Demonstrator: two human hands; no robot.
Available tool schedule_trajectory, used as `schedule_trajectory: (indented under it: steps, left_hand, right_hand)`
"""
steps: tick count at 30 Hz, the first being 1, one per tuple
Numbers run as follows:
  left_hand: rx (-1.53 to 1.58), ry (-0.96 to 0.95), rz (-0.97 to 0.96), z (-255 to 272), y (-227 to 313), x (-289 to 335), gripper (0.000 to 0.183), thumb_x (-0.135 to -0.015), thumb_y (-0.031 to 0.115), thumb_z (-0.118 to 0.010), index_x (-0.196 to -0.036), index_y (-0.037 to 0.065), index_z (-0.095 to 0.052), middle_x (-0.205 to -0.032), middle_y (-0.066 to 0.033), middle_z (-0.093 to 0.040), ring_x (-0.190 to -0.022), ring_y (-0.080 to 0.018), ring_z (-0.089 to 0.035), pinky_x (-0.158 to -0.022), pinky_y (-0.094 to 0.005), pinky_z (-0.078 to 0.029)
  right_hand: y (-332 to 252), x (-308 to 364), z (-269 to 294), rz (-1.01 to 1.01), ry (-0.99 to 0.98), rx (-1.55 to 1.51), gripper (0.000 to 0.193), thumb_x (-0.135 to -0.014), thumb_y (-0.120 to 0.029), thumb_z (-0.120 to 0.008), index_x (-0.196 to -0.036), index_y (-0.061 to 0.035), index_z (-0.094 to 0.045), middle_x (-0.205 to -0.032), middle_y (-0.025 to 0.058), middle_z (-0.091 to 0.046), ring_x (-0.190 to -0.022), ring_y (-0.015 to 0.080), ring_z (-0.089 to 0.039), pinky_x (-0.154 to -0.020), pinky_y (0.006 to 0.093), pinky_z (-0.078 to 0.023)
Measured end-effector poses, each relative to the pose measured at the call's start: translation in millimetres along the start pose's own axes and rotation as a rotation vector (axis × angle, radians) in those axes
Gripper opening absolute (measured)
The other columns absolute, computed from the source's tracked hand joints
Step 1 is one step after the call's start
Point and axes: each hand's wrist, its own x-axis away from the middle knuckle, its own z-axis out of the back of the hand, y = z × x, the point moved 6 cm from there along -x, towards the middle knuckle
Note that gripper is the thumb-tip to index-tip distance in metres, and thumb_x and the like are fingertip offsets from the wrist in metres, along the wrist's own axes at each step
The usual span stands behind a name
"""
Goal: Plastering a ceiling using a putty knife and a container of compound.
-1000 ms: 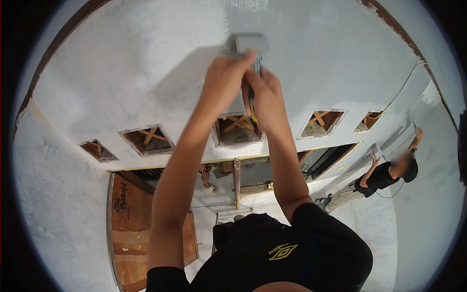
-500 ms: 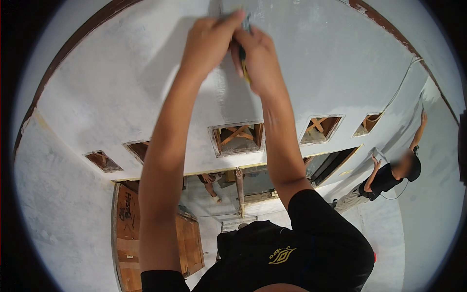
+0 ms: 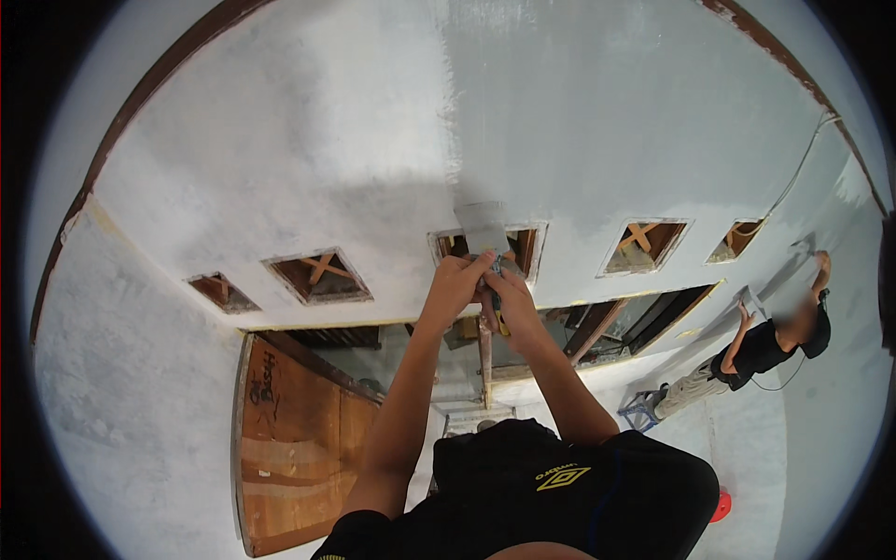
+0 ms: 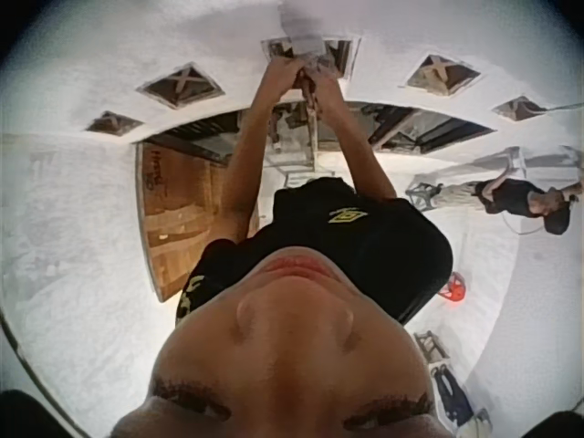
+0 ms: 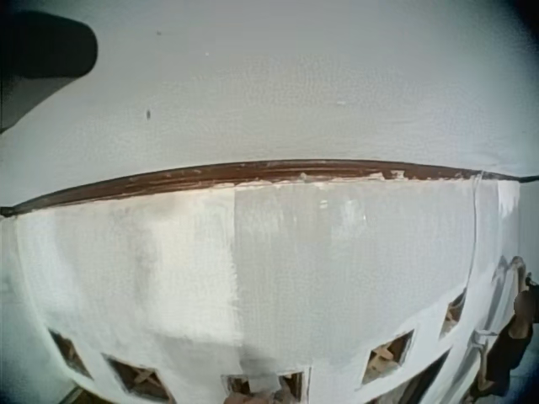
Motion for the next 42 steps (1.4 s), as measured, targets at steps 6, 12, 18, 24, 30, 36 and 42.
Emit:
schedule_trajectory:
  steps: [6, 12, 18, 24, 30, 36, 42]
  left_hand:
    - [-0.03, -0.033, 0.205, 5, -31, 13, 0.048, -0.095, 0.038, -0.065, -0.069, -0.003, -0.065, -0.064, -0.0079, -0.061, -0.052, -0.0163, -0.06, -0.052, -0.0286, -0.051]
    - [-0.007, -0.057, -0.032, 5, 18, 7, 0.05, -0.094, 0.04, -0.067, -0.068, -0.003, -0.066, -0.064, -0.0101, -0.064, -0.055, -0.0135, -0.062, -0.051, -0.026, -0.048]
    - [-0.276, 0.112, -0.448, 3, 160, -7, 0.053, -0.092, 0.043, -0.065, -0.065, -0.003, -0.066, -0.054, -0.0075, -0.058, -0.052, -0.0145, -0.055, -0.051, -0.0307, -0.042]
    - [-0.288, 0.197, -0.738, -5, 306, 6, 0.047, -0.094, 0.035, -0.066, -0.065, -0.001, -0.063, -0.057, -0.0023, -0.054, -0.052, -0.0106, -0.047, -0.049, -0.0296, -0.036]
    - [-0.344, 0.217, -0.864, 7, 328, 19, 0.043, -0.098, 0.031, -0.062, -0.073, -0.003, -0.066, -0.062, -0.0055, -0.057, -0.055, -0.0117, -0.049, -0.05, -0.0292, -0.037]
    - [-0.337, 0.321, -0.669, 32, 198, -8, 0.059, -0.092, 0.046, -0.066, -0.064, -0.006, -0.062, -0.052, -0.0087, -0.055, -0.05, -0.0134, -0.053, -0.05, -0.0317, -0.042]
    - [-0.343, 0.249, -0.302, 43, 43, 9, 0.052, -0.098, 0.036, -0.064, -0.065, -0.004, -0.061, -0.056, -0.001, -0.055, -0.053, -0.007, -0.049, -0.047, -0.0272, -0.039]
  right_hand:
    - [35, 5, 11, -0.072, 0.033, 0.072, 0.027, -0.104, -0.028, -0.048, -0.105, -0.0022, -0.057, -0.086, 0.0038, -0.06, -0.065, 0.008, -0.054, -0.051, 0.0234, -0.039]
    - [-29, 14, -23, 0.269, -0.023, 0.204, 0.024, -0.103, -0.027, -0.048, -0.098, -0.005, -0.056, -0.071, 0.0004, -0.055, -0.047, 0.0091, -0.047, -0.043, 0.0257, -0.036]
    - [-135, -1, -74, 0.496, -0.099, 0.199, 0.026, -0.102, -0.024, -0.048, -0.088, -0.0031, -0.055, -0.064, 0.0028, -0.053, -0.048, 0.0101, -0.046, -0.044, 0.0254, -0.035]
    - [-254, -10, -133, 0.81, -0.145, 0.326, 0.028, -0.099, -0.024, -0.047, -0.079, -0.0045, -0.054, -0.052, 0.0031, -0.051, -0.039, 0.0112, -0.041, -0.042, 0.026, -0.032]
    - [-267, -14, -158, 0.912, -0.282, 0.301, 0.037, -0.105, -0.023, -0.041, -0.077, -0.0049, -0.057, -0.054, 0.003, -0.051, -0.039, 0.0106, -0.04, -0.038, 0.0274, -0.03]
    - [-146, -40, -110, 0.581, -0.164, 0.168, 0.024, -0.103, -0.023, -0.045, -0.091, -0.0048, -0.055, -0.063, 0.0009, -0.053, -0.045, 0.0086, -0.045, -0.042, 0.0235, -0.035]
    - [-9, -26, -56, 0.309, -0.096, 0.096, 0.021, -0.106, -0.023, -0.043, -0.096, -0.0064, -0.052, -0.063, -0.0023, -0.048, -0.043, 0.0063, -0.042, -0.039, 0.0232, -0.033]
